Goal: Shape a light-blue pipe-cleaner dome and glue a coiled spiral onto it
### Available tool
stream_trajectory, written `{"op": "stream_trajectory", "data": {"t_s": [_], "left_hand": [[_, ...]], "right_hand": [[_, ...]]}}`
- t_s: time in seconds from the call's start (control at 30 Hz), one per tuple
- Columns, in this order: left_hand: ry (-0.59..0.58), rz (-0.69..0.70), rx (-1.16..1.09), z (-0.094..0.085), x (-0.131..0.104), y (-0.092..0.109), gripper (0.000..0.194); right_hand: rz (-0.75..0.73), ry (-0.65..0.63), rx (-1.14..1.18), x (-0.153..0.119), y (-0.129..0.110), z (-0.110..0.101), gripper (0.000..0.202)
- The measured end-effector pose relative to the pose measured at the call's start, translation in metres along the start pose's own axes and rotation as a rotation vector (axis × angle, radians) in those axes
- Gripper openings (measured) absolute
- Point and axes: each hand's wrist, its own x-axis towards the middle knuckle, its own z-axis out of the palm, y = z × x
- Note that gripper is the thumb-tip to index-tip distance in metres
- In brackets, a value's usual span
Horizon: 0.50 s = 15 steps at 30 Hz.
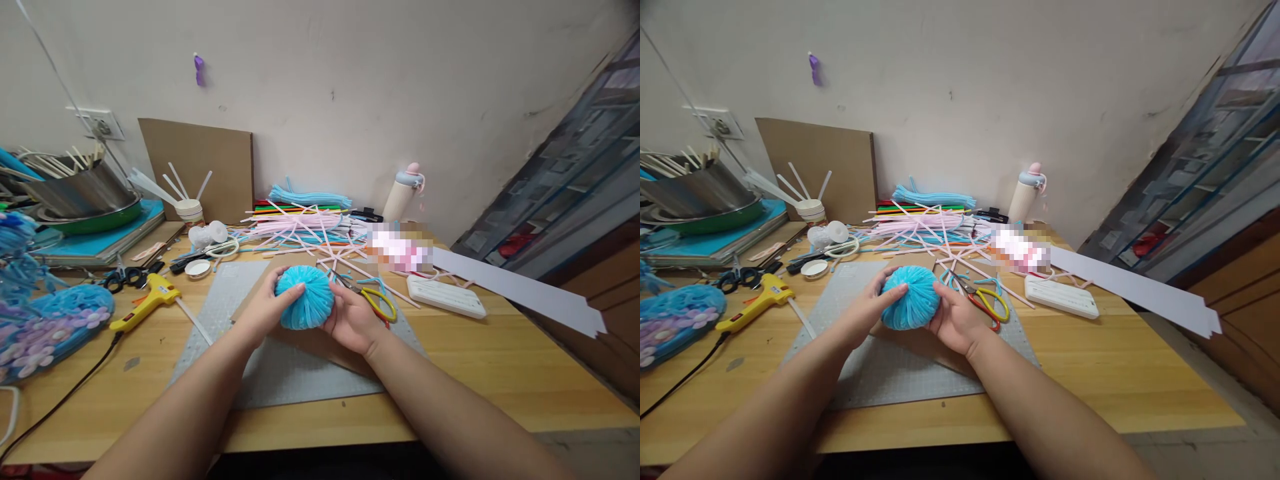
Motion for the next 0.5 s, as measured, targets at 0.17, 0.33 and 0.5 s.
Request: {"op": "stream_trajectory", "data": {"t_s": [0.17, 0.33, 0.5], "left_hand": [[0.118, 0.012, 0.472, -0.035, 0.017, -0.008, 0.065], [0.201, 0.115, 0.614, -0.056, 0.021, -0.011, 0.067], [-0.171, 0.317, 0.73, -0.035, 0.011, -0.012, 0.085]], "right_hand": [[-0.115, 0.335, -0.552, 0.008, -0.007, -0.023, 0.03], [-0.315, 0.364, -1.269, 0.004, -0.029, -0.028, 0.029], [-0.236, -0.105, -1.84, -0.001, -0.031, -0.017, 0.055]]}}
